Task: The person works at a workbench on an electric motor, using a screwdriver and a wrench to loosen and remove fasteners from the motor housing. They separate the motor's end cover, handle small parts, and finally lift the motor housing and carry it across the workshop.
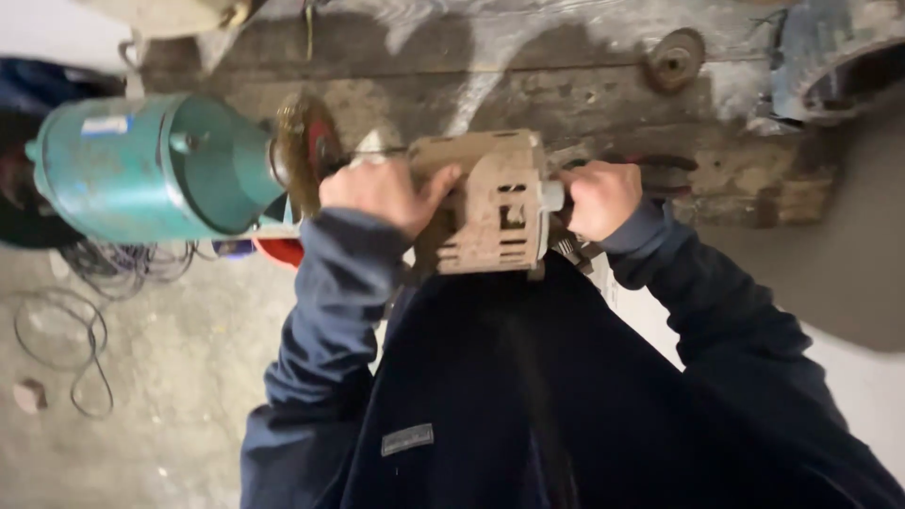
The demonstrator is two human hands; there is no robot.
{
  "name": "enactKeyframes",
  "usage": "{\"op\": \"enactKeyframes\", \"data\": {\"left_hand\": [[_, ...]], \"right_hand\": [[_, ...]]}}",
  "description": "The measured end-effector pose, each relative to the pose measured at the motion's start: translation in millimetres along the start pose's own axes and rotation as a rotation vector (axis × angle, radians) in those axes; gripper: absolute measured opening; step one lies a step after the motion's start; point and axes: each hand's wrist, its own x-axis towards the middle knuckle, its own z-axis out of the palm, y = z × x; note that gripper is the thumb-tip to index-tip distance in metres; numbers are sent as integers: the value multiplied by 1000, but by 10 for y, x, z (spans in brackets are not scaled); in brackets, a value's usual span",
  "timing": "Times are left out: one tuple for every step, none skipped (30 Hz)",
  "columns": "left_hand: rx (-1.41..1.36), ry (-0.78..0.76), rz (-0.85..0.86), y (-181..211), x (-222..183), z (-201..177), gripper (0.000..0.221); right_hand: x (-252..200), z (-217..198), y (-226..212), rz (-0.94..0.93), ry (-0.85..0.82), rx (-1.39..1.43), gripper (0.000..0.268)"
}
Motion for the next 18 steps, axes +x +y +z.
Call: {"op": "enactKeyframes", "data": {"left_hand": [[3,-2,-23,40,55,-13,70],[-14,-77,-43,83,124,-24,71],[-32,-152,-63,123,197,-35,73],[-33,-150,-89,123,278,58,73],[-71,-120,-54,123,357,149,68],[-109,-89,-10,129,442,243,66],[-109,-89,-28,153,519,322,66],[-121,-169,-49,181,644,391,62],[-134,-249,-71,211,776,452,59],[-135,-236,-81,203,815,485,59],[-158,-119,-73,199,865,523,57],[-183,-19,-61,219,880,584,54],[-186,-24,-67,220,860,641,54],[-285,20,-87,204,854,681,49],[-385,64,-106,191,846,724,46],[-383,59,-111,185,773,810,46],[-530,259,-57,181,700,898,48],[-676,456,13,170,631,980,52]], "right_hand": [[-26,58,34,-18,-11,10,22],[-41,108,83,47,2,22,25],[-56,156,134,111,14,33,28],[-62,177,188,89,1,41,28],[-71,196,246,107,10,47,26],[-101,210,296,133,23,50,25],[-183,355,447,119,14,56,25],[-235,483,623,188,11,15,23],[-279,604,804,258,9,-26,21],[-153,471,707,242,11,-28,21],[-28,340,617,215,44,12,22],[23,207,502,205,66,56,23],[-21,283,681,204,58,58,23],[-46,366,849,227,15,12,23],[-74,450,1021,251,-29,-34,22],[-3,413,1060,251,-33,-30,22],[66,378,1105,249,-92,-31,26],[121,345,1128,256,-145,-33,30]]}}
